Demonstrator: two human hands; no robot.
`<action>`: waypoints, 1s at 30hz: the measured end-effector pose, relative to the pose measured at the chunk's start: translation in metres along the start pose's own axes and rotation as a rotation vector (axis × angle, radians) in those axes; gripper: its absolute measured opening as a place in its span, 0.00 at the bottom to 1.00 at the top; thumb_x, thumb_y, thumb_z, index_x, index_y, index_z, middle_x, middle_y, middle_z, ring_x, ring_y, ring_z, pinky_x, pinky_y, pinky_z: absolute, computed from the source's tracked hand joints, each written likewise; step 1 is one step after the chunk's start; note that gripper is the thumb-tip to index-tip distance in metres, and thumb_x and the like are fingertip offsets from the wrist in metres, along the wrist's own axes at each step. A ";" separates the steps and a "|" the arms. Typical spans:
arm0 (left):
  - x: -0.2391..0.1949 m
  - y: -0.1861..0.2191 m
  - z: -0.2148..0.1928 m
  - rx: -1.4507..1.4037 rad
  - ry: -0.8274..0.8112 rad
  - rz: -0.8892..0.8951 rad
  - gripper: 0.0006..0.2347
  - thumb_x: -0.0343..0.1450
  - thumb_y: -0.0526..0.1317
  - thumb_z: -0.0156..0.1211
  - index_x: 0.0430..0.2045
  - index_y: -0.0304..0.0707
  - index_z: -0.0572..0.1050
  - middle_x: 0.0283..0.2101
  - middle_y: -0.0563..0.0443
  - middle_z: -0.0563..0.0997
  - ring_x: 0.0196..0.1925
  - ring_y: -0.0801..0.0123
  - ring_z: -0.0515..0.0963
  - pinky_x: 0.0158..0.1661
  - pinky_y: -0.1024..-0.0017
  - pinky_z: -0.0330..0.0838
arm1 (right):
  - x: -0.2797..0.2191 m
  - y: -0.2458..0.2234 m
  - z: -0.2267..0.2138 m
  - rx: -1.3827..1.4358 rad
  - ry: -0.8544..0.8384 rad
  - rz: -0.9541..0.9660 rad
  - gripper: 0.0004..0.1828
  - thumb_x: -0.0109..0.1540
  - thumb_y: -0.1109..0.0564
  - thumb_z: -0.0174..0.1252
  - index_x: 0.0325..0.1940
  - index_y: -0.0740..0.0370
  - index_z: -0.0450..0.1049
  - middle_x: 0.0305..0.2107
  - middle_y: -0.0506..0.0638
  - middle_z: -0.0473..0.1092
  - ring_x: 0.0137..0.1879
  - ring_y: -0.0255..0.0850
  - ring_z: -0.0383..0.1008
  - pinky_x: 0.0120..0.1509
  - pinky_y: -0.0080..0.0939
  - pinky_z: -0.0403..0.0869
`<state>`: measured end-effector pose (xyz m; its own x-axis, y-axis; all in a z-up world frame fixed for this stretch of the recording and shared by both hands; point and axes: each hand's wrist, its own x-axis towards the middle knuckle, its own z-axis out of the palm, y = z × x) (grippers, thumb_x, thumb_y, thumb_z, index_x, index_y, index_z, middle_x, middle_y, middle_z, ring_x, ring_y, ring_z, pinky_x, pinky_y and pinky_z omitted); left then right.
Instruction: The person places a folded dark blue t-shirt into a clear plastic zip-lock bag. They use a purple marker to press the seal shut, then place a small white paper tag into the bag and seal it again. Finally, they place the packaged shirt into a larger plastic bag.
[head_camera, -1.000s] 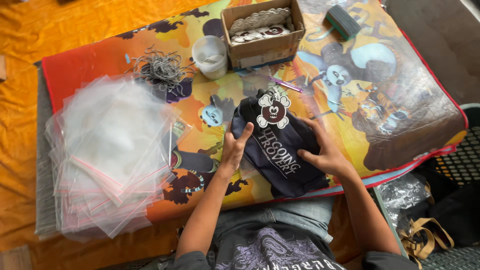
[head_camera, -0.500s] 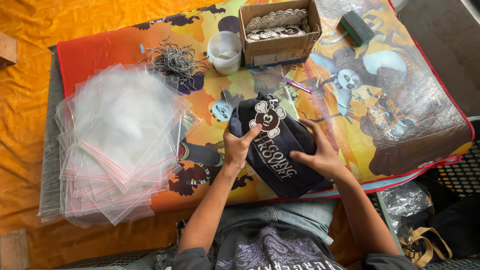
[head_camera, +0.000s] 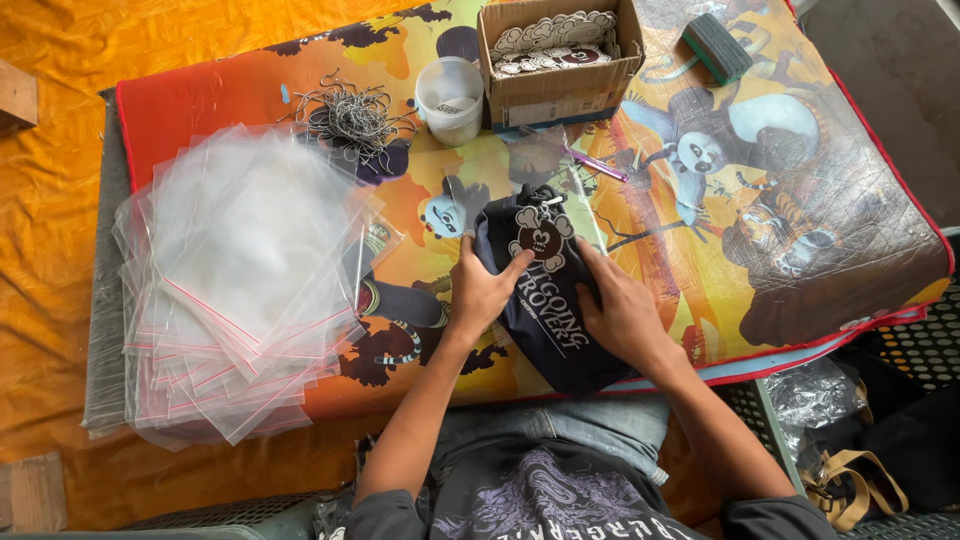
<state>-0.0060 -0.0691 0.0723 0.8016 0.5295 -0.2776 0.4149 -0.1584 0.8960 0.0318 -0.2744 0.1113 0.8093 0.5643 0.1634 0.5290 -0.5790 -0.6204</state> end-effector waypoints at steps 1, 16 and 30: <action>-0.002 0.002 0.002 0.000 -0.002 0.000 0.31 0.55 0.62 0.76 0.36 0.40 0.65 0.29 0.42 0.80 0.34 0.54 0.85 0.29 0.62 0.74 | -0.002 0.000 0.005 0.000 0.001 0.002 0.36 0.58 0.62 0.57 0.72 0.61 0.62 0.44 0.68 0.74 0.45 0.69 0.76 0.41 0.68 0.76; 0.019 -0.019 0.038 -0.599 -0.171 -0.308 0.27 0.66 0.39 0.64 0.51 0.42 0.50 0.45 0.38 0.65 0.37 0.53 0.76 0.32 0.51 0.77 | -0.011 -0.028 0.012 -0.315 0.047 -0.032 0.45 0.58 0.33 0.61 0.73 0.55 0.60 0.52 0.60 0.62 0.48 0.50 0.73 0.29 0.52 0.80; -0.030 0.037 -0.015 -0.630 -0.549 0.128 0.10 0.76 0.44 0.47 0.44 0.37 0.65 0.45 0.40 0.71 0.57 0.44 0.75 0.54 0.42 0.74 | -0.023 0.012 0.009 -0.134 0.151 0.116 0.46 0.52 0.50 0.60 0.75 0.63 0.58 0.47 0.67 0.72 0.47 0.69 0.75 0.44 0.68 0.74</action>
<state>-0.0214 -0.0786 0.1188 0.9890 0.0333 -0.1441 0.1198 0.3907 0.9127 0.0171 -0.2897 0.0931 0.8901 0.4013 0.2159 0.4516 -0.7134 -0.5359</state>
